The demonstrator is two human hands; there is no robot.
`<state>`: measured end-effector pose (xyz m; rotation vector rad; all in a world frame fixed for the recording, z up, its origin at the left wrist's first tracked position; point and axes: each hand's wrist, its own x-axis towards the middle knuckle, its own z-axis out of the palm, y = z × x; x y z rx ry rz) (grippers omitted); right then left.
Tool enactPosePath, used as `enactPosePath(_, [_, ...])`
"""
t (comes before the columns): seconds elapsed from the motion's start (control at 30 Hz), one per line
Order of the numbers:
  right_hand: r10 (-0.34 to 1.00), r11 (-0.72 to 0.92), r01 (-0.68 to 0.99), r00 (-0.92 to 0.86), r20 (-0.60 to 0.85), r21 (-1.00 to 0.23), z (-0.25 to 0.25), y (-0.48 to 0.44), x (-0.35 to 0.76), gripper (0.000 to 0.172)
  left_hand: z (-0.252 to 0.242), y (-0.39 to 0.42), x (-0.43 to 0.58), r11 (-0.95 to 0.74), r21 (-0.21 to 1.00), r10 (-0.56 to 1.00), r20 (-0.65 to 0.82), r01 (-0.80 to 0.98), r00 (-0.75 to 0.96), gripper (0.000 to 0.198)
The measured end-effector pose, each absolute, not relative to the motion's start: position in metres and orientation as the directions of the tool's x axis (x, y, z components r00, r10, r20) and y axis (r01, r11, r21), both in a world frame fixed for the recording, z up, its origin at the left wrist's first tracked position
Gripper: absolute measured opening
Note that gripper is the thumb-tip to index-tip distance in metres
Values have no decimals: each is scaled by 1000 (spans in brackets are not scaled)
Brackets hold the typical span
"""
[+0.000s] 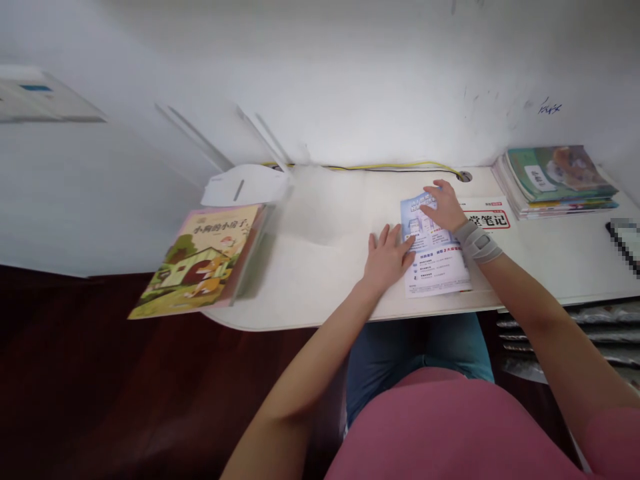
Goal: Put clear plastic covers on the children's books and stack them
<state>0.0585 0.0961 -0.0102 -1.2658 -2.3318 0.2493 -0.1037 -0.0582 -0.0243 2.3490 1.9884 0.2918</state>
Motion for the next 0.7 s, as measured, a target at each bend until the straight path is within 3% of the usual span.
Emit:
enactPosePath(0.2, [815,577,610,-474,334,-543,-11,91,102,64,-7,-65,-102,-135,196,984,138,971,109,53])
enactPosePath(0.3, [824,555,582,-483,296,-595,-20,87,118,70,8,-77,-77,-277,169,952,178,946,247,65])
enactPosePath(0.4, [801,580,563,-527,285,-588,-29,85,118,68,18,-85,-39,-445,162,892,166,881,420,79])
enactPosePath(0.5, [780,607,570,-561,278,-554,-35,86,114,64,18,-83,-8,-401,187,916,78,897,393,84])
enactPosePath(0.7, [746,643,552,-608,272,-531,-39,88,117,66,11,-79,1,-332,257,939,1,908,343,72])
